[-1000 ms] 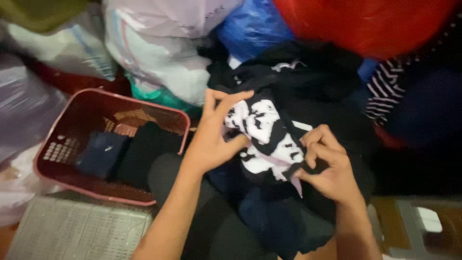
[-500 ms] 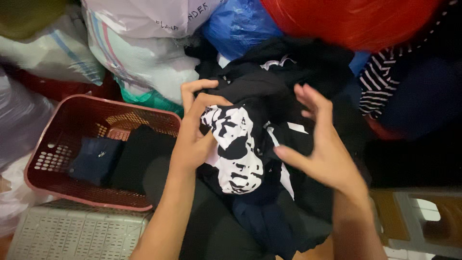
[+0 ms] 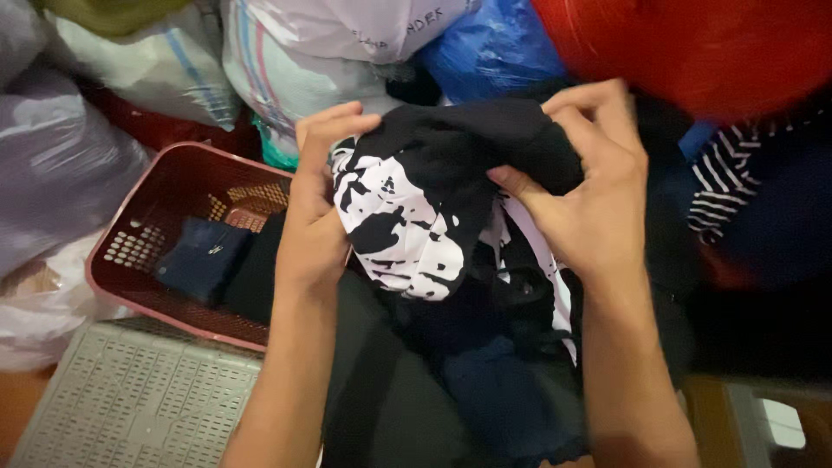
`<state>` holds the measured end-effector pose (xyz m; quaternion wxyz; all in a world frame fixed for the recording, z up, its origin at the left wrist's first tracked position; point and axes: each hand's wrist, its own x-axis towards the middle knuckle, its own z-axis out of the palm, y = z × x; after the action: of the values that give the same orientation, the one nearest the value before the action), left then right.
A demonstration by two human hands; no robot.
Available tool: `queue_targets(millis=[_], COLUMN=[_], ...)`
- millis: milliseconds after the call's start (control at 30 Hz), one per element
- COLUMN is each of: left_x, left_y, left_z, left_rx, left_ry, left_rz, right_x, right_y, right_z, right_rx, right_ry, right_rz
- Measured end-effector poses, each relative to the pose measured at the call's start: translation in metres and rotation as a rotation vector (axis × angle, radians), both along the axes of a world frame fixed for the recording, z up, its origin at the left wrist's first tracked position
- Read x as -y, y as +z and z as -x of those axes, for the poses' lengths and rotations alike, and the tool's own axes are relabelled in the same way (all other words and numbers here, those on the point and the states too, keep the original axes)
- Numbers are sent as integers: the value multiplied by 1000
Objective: The person folds several garments by hand on a small white plastic stool and places them into a red laundry basket. Items include a pair of jeans, a black-and-white patterned top, and a black t-shirt.
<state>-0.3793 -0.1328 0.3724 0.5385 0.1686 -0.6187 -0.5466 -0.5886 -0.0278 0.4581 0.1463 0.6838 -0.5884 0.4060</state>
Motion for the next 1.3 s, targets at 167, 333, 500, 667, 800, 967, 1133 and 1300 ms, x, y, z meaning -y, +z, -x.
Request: queue_targets(millis=[167,333,500,667,800,967,1133,1300], left_x=[1,-7,3,4,5,14,17,7], left_y=[-8,-13,-22,-38,-54,-87,-111,-111], left_z=[-3,-7,-4,-5,-16,-36,-66,-86], left_rx=[-135,-238,115,-238,-467,-715,-798,-493], left_ry=[-126,-345,-115,-179,-116,-374,-608,-293], left_rz=[-159,-125,116,-356,-599,-645,-660,-566], right_x=[8,19,25,27,26,27,32,27], right_y=[18,14,-8,-22,-33,-38,-24,-7], right_z=[-19,-30,-29,-2,5,0,-11,-40], right_rx=[440,558,510,317,-130,302,298,414], right_ry=[66,167,167,401,260,241,284,302], right_rz=[-133,-168,-238,-333,-363,-710,-595,-473])
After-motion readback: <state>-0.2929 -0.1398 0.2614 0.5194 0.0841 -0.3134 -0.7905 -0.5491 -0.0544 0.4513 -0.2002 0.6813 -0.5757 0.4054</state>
